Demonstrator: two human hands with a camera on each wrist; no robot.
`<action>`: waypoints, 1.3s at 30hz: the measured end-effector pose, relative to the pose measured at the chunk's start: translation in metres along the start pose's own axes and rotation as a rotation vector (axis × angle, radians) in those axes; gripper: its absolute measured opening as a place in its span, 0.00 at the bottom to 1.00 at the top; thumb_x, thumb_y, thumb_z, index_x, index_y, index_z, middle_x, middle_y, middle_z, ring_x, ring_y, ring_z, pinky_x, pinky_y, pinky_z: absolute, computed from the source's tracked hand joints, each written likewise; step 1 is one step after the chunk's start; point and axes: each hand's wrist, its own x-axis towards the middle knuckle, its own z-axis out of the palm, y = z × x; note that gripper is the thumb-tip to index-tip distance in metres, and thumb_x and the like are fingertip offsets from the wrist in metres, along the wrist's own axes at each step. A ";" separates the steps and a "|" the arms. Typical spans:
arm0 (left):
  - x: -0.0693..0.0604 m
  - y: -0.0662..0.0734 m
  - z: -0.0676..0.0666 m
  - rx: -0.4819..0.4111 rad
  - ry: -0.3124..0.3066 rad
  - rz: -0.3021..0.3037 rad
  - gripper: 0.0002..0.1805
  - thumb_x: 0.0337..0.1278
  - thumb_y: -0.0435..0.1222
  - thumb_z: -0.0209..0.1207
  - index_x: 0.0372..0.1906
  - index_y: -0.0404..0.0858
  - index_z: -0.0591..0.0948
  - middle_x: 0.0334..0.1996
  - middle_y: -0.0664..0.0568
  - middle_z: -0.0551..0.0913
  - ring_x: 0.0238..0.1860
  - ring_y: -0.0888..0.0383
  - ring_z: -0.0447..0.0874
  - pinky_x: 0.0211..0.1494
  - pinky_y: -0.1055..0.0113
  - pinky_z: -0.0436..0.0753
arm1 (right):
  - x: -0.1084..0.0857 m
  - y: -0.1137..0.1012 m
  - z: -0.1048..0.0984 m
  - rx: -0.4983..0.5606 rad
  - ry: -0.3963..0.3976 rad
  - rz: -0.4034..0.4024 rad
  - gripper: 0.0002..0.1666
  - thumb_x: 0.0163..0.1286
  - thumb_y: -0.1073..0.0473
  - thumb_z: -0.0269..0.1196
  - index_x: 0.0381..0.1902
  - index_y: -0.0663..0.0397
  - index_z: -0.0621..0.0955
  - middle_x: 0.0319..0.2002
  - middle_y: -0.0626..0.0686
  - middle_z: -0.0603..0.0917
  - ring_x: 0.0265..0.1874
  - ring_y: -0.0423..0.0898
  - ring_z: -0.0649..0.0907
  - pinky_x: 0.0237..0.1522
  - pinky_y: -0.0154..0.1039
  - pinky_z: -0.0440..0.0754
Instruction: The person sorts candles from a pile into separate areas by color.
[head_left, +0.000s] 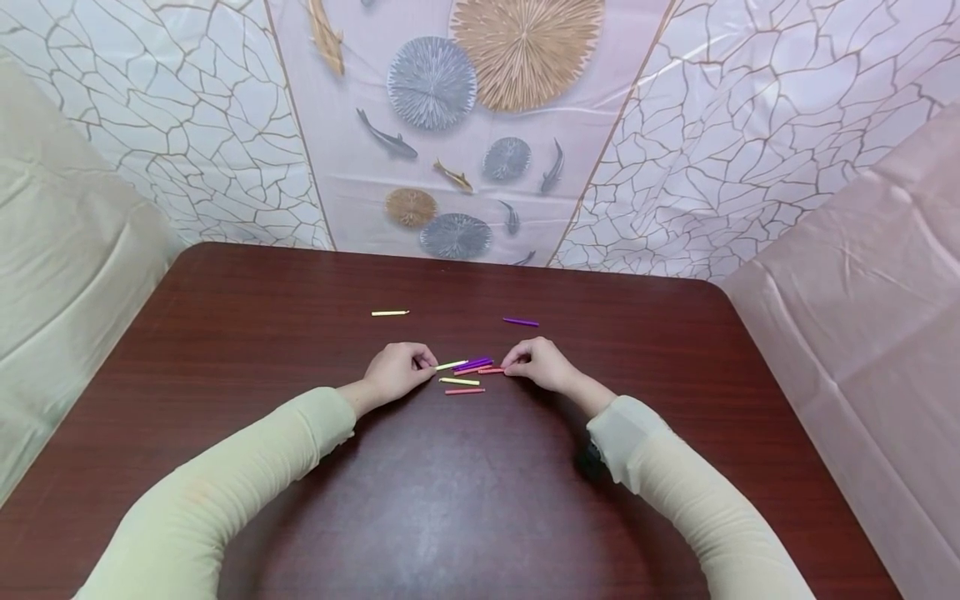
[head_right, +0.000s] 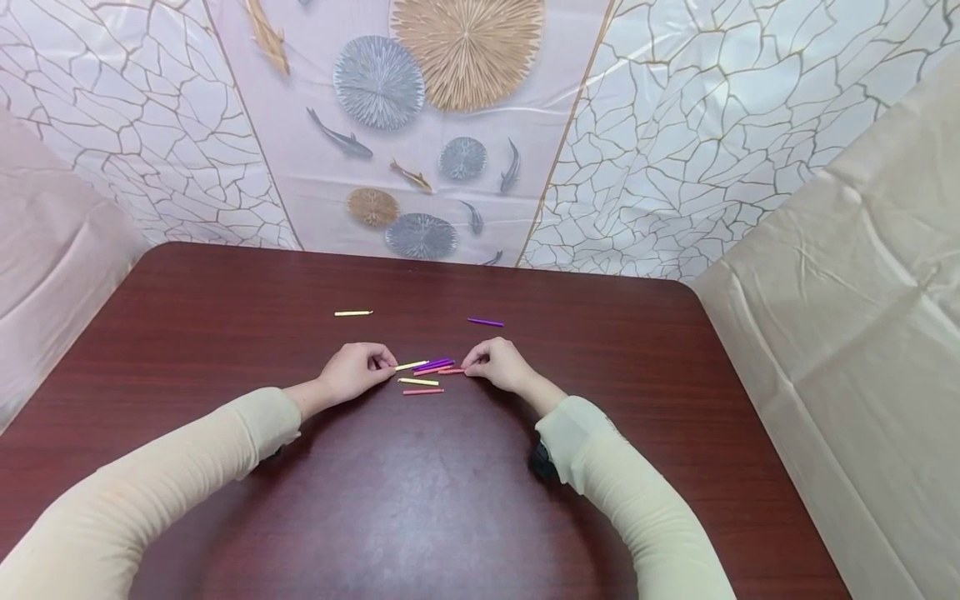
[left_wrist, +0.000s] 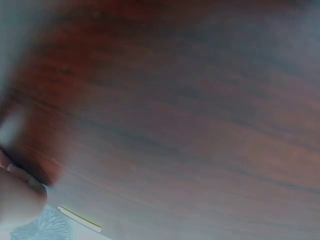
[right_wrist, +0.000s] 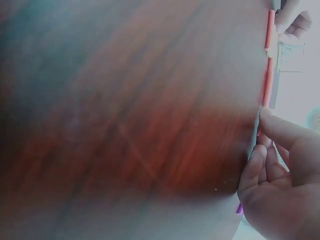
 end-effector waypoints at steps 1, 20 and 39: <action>0.000 -0.001 0.000 0.001 0.000 -0.002 0.02 0.52 0.38 0.62 0.29 0.45 0.83 0.25 0.57 0.82 0.27 0.65 0.75 0.33 0.70 0.73 | 0.002 0.000 0.000 -0.001 0.005 0.000 0.03 0.56 0.64 0.67 0.29 0.59 0.86 0.31 0.55 0.87 0.31 0.39 0.78 0.38 0.32 0.74; 0.002 -0.006 -0.002 -0.017 -0.004 -0.019 0.02 0.52 0.38 0.62 0.30 0.44 0.83 0.26 0.56 0.83 0.28 0.65 0.77 0.36 0.71 0.75 | 0.071 -0.030 -0.016 0.020 0.179 0.070 0.07 0.60 0.62 0.65 0.33 0.61 0.86 0.35 0.58 0.87 0.38 0.49 0.80 0.41 0.37 0.74; 0.002 -0.002 0.000 -0.014 -0.002 -0.027 0.02 0.51 0.37 0.63 0.29 0.44 0.83 0.25 0.57 0.83 0.28 0.66 0.76 0.35 0.72 0.74 | 0.106 -0.029 0.005 -0.022 0.172 0.127 0.07 0.60 0.61 0.65 0.33 0.59 0.86 0.36 0.57 0.87 0.41 0.50 0.81 0.47 0.42 0.76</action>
